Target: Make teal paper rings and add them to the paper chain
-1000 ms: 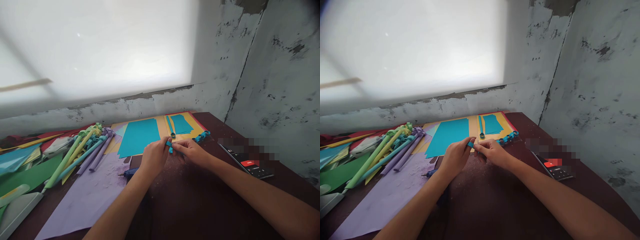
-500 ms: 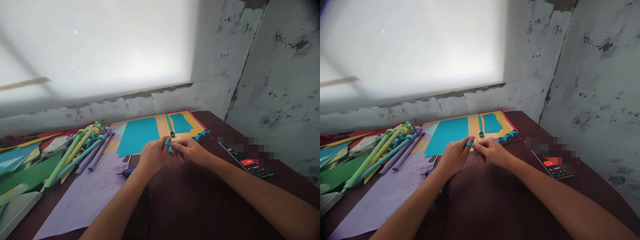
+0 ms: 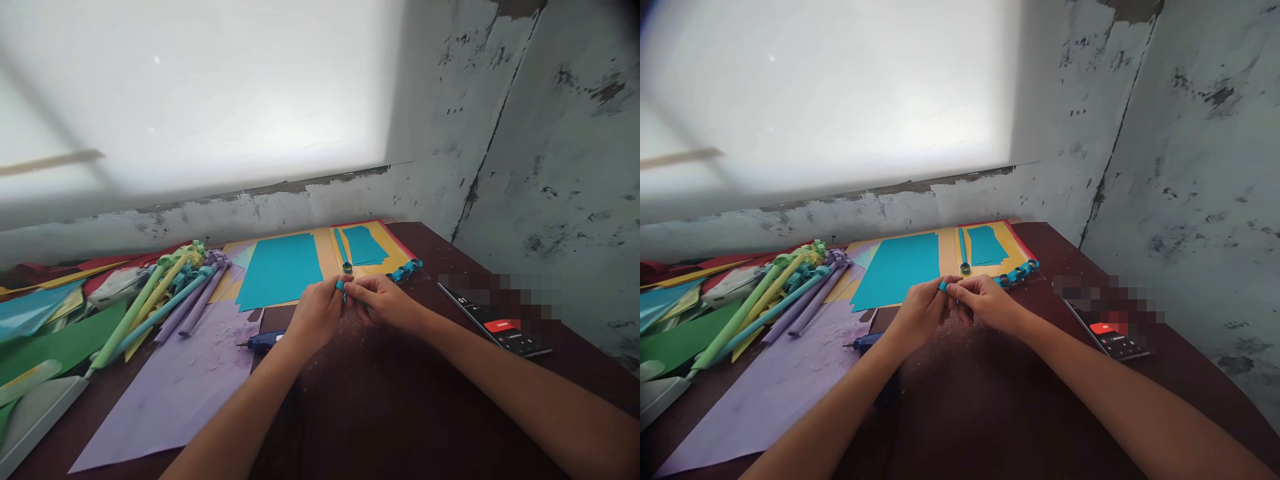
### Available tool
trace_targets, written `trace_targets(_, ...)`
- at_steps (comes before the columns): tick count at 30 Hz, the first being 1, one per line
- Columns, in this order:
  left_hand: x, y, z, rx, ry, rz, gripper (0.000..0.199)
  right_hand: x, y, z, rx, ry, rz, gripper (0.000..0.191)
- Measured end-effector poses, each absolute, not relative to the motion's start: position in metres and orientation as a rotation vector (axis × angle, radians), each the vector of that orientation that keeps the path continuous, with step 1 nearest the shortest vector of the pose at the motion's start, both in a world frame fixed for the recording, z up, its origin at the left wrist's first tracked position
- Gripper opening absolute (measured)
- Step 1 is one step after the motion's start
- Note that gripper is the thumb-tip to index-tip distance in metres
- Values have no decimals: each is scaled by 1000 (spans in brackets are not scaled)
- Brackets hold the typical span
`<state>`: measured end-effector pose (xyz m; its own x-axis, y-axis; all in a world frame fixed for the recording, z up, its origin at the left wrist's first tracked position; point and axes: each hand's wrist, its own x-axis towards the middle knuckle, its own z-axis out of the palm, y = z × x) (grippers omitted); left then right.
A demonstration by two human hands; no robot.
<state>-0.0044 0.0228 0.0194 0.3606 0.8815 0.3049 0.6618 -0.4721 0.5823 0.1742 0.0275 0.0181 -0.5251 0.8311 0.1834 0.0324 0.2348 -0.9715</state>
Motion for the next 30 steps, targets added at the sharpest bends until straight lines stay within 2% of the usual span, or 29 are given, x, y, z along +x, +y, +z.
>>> trace_targets(3,-4,24,21,2244,1392,860,38,175,27,18,-832,-1752,1341,54)
trace_targets(6,-5,23,27,2343,1628,819,38,175,26,18,-847,-1734,1348,51)
trace_targets(10,-6,21,31,2496,1860,712,48,174,26,17,-864,-1737,1361,49)
trace_targets(17,-7,20,25,2431,1577,776,42,173,25,18,-812,-1760,1358,49)
trace_targets(21,-4,21,22,2235,1347,853,51,174,24,19,-753,-1758,1335,49)
trace_targets(26,-6,21,29,2424,1627,743,39,175,25,18,-820,-1745,1382,52)
trace_targets(30,-7,20,29,2570,1771,655,51,175,27,15,-824,-1729,1388,52)
